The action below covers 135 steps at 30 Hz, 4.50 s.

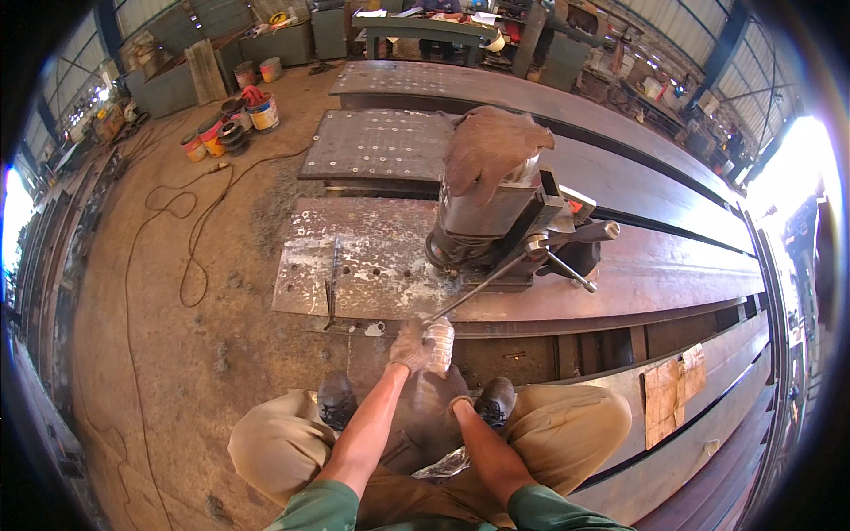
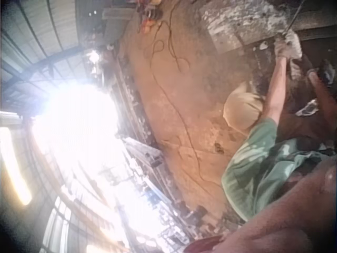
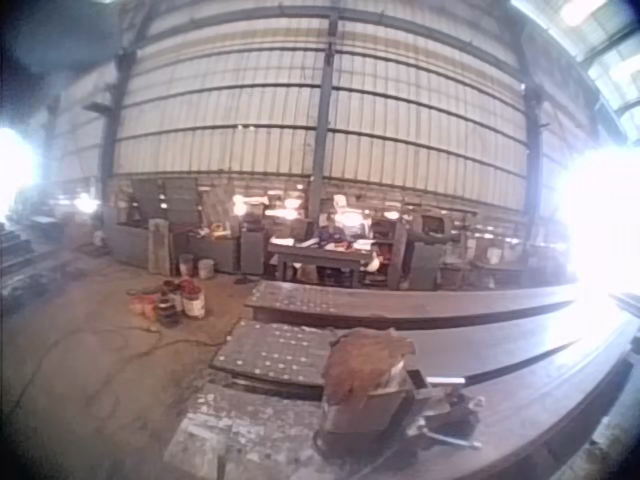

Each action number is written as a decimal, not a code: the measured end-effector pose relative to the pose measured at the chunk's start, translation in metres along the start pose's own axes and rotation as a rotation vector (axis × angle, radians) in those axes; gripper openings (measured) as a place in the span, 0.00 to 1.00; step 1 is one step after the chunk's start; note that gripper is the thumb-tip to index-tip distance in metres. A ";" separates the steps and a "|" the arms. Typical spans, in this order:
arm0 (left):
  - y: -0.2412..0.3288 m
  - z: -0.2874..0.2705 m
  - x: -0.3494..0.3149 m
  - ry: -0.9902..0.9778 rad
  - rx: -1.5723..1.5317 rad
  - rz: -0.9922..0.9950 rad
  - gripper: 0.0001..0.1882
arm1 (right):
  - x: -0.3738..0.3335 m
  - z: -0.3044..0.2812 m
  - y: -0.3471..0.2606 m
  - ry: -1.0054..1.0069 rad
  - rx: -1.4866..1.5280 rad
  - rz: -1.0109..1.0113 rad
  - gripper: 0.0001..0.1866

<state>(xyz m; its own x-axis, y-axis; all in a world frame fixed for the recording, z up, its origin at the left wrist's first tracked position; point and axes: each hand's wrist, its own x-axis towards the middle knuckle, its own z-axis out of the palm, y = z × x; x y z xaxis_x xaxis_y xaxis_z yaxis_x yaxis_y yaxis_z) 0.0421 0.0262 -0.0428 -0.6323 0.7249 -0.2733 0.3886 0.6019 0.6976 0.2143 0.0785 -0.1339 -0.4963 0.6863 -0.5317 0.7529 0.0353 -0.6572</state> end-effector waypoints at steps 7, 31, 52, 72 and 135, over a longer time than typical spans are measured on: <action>0.000 0.003 0.004 -0.013 0.001 0.010 0.35 | 0.005 0.004 0.006 0.027 0.078 -0.012 0.42; -0.004 -0.009 0.013 0.000 -0.040 0.105 0.25 | -0.021 -0.012 -0.016 0.039 -0.058 0.016 0.46; 0.355 -0.216 -0.069 0.556 0.033 0.910 0.21 | -0.173 -0.387 -0.338 0.614 -0.132 -1.242 0.28; 0.142 0.038 -0.134 -0.174 -0.382 0.066 0.18 | 0.014 -0.509 -0.014 1.072 -0.798 -0.275 0.06; -0.076 0.025 0.031 0.141 -0.055 -0.295 0.23 | 0.121 -0.315 -0.126 0.394 -0.270 -0.201 0.40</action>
<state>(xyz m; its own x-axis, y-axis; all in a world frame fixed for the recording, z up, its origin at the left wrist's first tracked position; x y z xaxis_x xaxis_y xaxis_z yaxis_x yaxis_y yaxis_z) 0.0103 0.0115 -0.1209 -0.8003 0.4662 -0.3771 0.1406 0.7572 0.6378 0.1957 0.3854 0.0528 -0.4814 0.8663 -0.1332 0.7698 0.3452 -0.5369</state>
